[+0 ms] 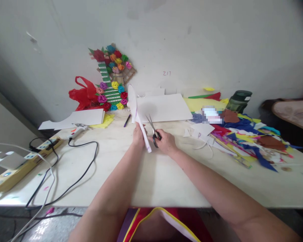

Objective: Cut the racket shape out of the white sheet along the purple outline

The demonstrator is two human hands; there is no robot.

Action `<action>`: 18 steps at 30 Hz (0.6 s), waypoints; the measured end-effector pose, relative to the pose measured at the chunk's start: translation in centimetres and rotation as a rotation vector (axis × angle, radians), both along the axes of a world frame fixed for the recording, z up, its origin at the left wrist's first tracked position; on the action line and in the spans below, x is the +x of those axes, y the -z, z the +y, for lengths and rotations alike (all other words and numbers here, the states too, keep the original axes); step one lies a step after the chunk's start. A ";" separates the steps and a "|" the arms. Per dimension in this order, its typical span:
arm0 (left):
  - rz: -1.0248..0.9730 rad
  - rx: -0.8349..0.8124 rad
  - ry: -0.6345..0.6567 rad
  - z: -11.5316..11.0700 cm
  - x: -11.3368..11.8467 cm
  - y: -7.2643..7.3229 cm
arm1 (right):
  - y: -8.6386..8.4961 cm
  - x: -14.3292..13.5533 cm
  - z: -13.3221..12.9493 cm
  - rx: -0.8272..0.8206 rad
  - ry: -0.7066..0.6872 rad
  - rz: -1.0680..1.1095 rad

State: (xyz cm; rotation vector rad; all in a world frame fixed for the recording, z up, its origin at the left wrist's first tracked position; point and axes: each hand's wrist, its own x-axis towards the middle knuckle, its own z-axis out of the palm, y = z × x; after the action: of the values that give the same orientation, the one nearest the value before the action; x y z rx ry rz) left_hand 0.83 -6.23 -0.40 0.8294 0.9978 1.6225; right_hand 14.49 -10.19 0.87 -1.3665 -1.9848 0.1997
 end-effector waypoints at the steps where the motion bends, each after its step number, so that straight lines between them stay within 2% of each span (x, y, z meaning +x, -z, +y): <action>1: -0.042 0.032 0.038 -0.1 0.0 0.0 | 0.1 0.1 0.1 0.000 0.000 0.020; 3: -0.109 0.077 0.171 -0.4 -0.1 0.1 | 0.3 0.3 0.4 -0.002 -0.011 0.040; 5: -0.171 0.099 0.365 -0.6 -0.3 0.0 | 0.4 0.5 0.5 0.008 -0.028 0.041; 7: -0.243 0.093 0.546 -0.7 -0.5 0.0 | 0.5 0.5 0.6 0.022 -0.040 0.036; 9: -0.290 0.068 0.670 -0.6 -0.8 -0.1 | 0.6 0.5 0.5 0.037 -0.050 0.040; 14: -0.337 0.002 0.828 -0.7 -1.1 -0.8 | 0.7 0.5 0.6 0.086 -0.038 0.087; 18: -0.352 -0.001 0.851 -0.9 -1.1 -1.1 | 0.6 0.6 0.6 0.082 -0.032 0.088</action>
State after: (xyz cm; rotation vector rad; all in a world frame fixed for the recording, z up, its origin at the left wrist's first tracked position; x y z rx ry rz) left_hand -0.29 -7.13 0.73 0.7798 0.3079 0.9706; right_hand 15.05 -9.55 0.26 -1.2540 -1.9212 0.1880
